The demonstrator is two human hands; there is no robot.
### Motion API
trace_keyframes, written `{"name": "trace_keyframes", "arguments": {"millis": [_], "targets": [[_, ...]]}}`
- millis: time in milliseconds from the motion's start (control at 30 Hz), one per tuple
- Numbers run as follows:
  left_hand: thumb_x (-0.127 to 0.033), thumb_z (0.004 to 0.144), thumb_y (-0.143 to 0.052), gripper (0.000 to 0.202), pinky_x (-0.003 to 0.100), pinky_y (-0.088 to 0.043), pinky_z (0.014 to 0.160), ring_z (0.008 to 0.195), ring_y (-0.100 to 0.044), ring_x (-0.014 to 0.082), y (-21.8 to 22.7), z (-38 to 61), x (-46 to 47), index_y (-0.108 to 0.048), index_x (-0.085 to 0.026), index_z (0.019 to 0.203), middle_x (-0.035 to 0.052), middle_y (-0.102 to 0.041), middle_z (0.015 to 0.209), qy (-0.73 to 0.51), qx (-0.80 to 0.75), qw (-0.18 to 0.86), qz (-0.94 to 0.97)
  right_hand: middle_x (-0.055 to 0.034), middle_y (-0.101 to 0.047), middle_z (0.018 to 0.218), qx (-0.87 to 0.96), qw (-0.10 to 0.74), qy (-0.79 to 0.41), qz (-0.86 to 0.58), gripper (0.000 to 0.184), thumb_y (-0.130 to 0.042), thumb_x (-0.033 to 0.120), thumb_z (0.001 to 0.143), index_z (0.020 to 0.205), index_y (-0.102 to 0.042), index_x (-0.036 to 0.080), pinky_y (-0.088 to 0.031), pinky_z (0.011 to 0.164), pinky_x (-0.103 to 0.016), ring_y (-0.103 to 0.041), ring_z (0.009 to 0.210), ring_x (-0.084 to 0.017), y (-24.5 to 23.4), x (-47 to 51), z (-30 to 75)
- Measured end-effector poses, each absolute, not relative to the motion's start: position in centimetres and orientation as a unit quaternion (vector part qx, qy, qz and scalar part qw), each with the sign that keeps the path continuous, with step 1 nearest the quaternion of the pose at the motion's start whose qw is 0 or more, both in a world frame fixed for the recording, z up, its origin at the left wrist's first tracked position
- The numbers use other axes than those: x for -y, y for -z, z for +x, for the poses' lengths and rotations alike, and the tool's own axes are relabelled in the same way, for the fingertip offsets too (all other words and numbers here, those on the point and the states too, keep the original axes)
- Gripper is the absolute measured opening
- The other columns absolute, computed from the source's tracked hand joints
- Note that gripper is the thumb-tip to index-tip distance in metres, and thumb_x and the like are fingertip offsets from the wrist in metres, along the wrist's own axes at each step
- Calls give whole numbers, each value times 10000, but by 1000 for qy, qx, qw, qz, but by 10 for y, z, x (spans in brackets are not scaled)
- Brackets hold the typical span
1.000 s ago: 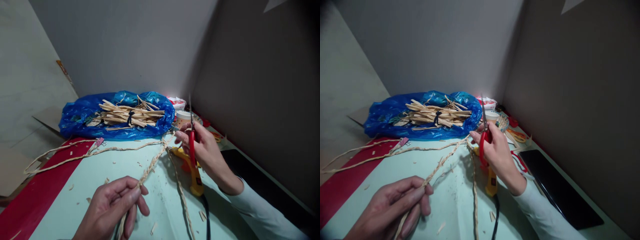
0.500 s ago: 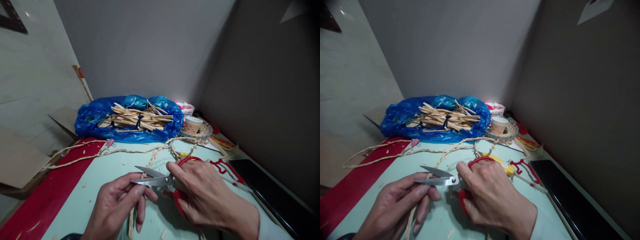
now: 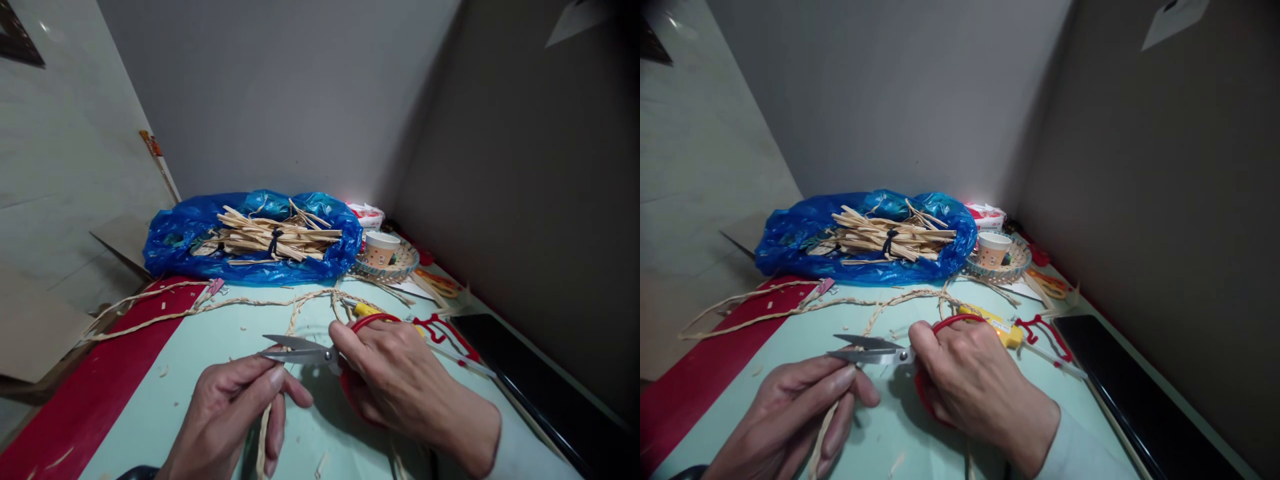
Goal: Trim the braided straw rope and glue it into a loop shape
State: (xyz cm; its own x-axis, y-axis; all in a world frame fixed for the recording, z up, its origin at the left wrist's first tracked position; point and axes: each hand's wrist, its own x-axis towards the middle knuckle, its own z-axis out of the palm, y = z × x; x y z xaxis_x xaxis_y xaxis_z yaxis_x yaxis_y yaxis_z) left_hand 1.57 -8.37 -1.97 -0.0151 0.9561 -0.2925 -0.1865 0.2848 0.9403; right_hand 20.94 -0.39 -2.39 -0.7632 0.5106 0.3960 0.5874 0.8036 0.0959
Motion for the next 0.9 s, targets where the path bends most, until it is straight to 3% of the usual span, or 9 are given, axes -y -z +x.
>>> {"name": "trace_keyframes", "arguments": {"millis": [300, 433, 533, 600, 700, 800, 900], "targets": [[-437, 799, -662, 340, 149, -227, 367, 367, -337, 45, 21, 12, 81, -738, -149, 636, -50, -418, 385, -454, -554, 583, 384, 39, -523, 550, 931, 193, 109, -288, 118, -471, 111, 743, 796, -469, 216, -160, 499, -320, -398, 460, -143, 30, 1, 211], [-406, 784, -689, 325, 153, -283, 384, 378, -391, 46, 21, 14, 80, -736, -137, 608, -30, -491, 417, -478, -543, 568, 392, 34, -527, 552, 938, 173, 58, -295, 115, -460, 99, 782, 813, -483, 207, -155, 492, -316, -374, 441, -138, 33, 0, 211], [-358, 759, -717, 204, 160, -329, 397, 397, -456, 60, 22, 14, 82, -796, -199, 860, 5, -645, 536, -510, -529, 571, 367, 23, -540, 581, 915, 201, -109, -333, 51, -480, 161, 829, 811, -492, 207, -243, 498, -283, -434, 485, -139, 29, -1, 208], [-351, 756, -716, 316, 165, -345, 405, 404, -475, 66, 24, 13, 83, -771, -246, 1049, 15, -687, 586, -518, -529, 570, 357, 16, -583, 625, 841, 275, -278, -373, 95, -495, 282, 906, 846, -504, 210, -350, 528, -260, -520, 534, -142, 25, -4, 206], [-383, 760, -703, 327, 172, -346, 416, 400, -470, 66, 30, 11, 83, -787, -221, 1031, 13, -658, 535, -498, -543, 555, 385, -31, -683, 824, 661, 381, -519, -385, 280, -573, 461, 896, 1008, -523, 210, -479, 558, -256, -666, 693, -181, 19, -10, 201], [-428, 731, -719, 346, 179, -336, 402, 389, -456, 66, 34, 13, 82, -807, -190, 967, 23, -651, 525, -464, -559, 550, 412, -32, -685, 879, 544, 434, -633, -339, 291, -703, 406, 821, 964, -561, 196, -521, 582, -227, -688, 809, -184, 18, -13, 197], [-464, 719, -729, 404, 187, -367, 394, 409, -469, 78, 34, 19, 81, -791, -192, 1011, 39, -687, 609, -451, -560, 553, 420, 29, -663, 748, 522, 457, -654, -303, 228, -767, 277, 778, 845, -565, 197, -507, 590, -185, -646, 678, -110, 21, -11, 195]]}}
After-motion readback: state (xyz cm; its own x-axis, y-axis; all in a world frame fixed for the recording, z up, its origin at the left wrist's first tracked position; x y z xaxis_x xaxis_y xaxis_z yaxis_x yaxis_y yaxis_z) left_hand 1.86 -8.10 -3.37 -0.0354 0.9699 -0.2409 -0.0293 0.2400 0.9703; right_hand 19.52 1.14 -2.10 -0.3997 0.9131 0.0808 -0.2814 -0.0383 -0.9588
